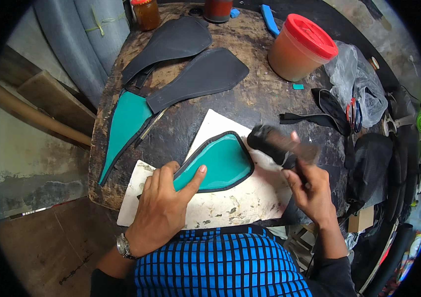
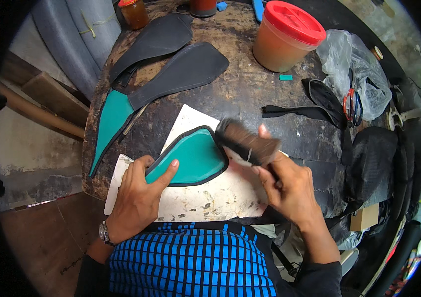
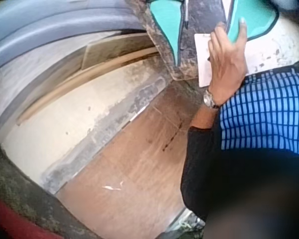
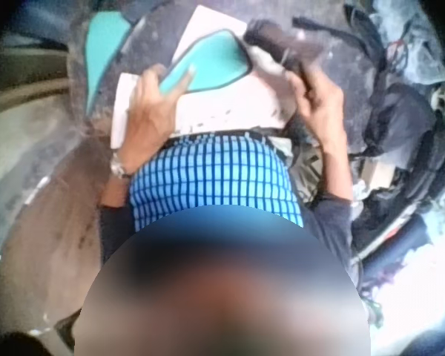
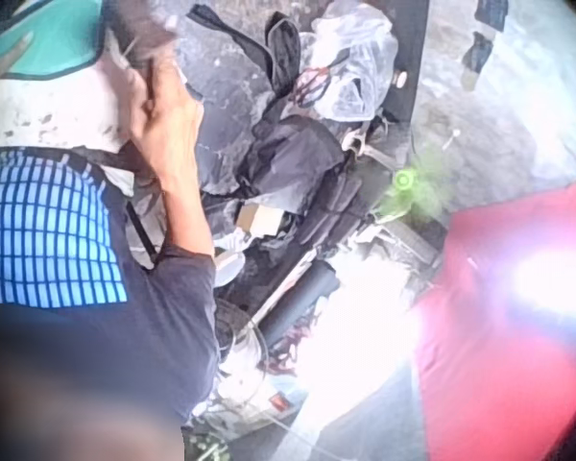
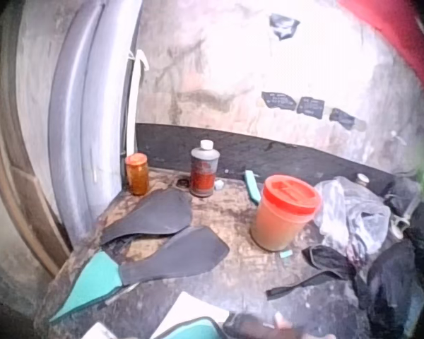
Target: The person cuts black rubber soles with scissors, then uses a hammer and a small metal tool to secure the edges of a green insole to the black sole. They repeatedly tap along the perimeter to bond the layers and trim excess material.
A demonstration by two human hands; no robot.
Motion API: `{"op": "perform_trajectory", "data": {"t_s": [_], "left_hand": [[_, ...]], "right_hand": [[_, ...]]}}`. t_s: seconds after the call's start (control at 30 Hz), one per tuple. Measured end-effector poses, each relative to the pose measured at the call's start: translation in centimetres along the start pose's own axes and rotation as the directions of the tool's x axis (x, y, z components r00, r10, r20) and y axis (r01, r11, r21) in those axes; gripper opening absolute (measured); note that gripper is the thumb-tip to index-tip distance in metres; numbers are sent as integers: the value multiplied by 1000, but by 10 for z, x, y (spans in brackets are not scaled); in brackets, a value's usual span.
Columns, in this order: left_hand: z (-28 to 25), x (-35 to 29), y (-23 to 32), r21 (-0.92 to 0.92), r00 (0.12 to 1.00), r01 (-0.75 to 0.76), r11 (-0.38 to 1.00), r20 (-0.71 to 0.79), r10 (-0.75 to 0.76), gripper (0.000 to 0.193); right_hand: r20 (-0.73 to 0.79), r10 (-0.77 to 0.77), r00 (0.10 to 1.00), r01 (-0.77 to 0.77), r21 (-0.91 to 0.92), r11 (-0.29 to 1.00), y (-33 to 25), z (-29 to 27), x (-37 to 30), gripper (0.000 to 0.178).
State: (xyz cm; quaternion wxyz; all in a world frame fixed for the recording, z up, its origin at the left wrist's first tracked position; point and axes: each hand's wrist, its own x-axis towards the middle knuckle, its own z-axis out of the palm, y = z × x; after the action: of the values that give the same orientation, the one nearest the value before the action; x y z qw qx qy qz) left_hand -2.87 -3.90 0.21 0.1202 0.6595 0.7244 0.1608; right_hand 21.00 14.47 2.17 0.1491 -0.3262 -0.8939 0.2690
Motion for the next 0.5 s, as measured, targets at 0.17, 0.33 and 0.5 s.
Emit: {"op": "perform_trajectory", "data": {"t_s": [0.17,0.33,0.5], "left_hand": [[0,-1,-1,-5,1000,-2,1000,-16,2,57],[1,0,0,-5,999,-6,1000,-35,6,55],[-1,0,0,-7,1000,11,1000,-7,-11,52]], "right_hand": [[-2,-90,996,89,-136,987,1,12,29,38],[99,-39,994,40,-12,999,-6,21,44,58],[70,-217,974,215,36,976,-21,25,48,67]]}}
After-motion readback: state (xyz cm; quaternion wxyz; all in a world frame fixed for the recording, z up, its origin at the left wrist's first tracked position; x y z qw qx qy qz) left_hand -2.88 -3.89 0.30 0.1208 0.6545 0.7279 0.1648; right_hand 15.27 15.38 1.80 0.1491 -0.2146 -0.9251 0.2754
